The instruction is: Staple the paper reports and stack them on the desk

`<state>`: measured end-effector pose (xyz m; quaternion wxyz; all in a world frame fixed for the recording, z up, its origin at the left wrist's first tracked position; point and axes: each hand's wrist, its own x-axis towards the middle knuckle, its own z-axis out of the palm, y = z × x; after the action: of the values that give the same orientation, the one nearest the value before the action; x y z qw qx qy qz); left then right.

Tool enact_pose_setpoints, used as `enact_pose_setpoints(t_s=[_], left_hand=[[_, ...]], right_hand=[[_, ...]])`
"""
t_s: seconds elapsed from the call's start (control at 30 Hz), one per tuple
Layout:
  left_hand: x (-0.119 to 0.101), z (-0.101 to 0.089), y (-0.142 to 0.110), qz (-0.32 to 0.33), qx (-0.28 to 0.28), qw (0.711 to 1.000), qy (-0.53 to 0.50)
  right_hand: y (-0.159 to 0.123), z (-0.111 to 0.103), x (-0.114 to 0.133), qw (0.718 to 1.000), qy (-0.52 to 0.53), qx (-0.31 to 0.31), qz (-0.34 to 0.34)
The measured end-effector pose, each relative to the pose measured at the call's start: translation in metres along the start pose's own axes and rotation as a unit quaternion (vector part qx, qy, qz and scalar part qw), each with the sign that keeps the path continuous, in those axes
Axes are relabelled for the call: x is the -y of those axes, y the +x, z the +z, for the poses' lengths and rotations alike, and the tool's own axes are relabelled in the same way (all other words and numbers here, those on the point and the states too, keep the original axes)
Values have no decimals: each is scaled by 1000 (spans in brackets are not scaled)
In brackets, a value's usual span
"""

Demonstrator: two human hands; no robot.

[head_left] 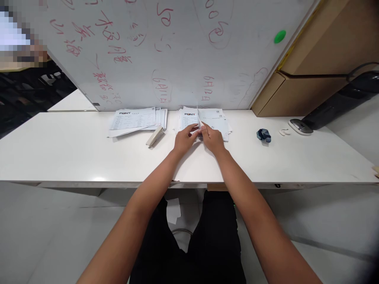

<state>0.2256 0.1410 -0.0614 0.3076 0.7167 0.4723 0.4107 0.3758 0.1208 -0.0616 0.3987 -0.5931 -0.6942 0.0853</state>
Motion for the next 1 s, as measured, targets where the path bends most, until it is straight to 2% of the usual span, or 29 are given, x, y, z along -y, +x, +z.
enact_pose_setpoints(t_s=[0.2, 0.37, 0.5, 0.67, 0.83, 1.0], left_hand=[[-3, 0, -1, 16, -2, 999, 28], [-9, -3, -3, 23, 1, 996, 83], [-9, -2, -3, 33, -3, 995, 96], [-9, -1, -3, 23, -4, 996, 81], [-6, -1, -3, 19, -27, 998, 48], [-5, -1, -3, 8, -27, 999, 34]], right_hand=[[0, 3, -2, 999, -31, -35, -9], [-1, 0, 2, 999, 25, -19, 14], [0, 2, 3, 999, 2, -18, 41], [1, 3, 1, 998, -6, -23, 54], [-1, 2, 2, 999, 28, -26, 39], [-2, 3, 0, 999, 36, -24, 31]])
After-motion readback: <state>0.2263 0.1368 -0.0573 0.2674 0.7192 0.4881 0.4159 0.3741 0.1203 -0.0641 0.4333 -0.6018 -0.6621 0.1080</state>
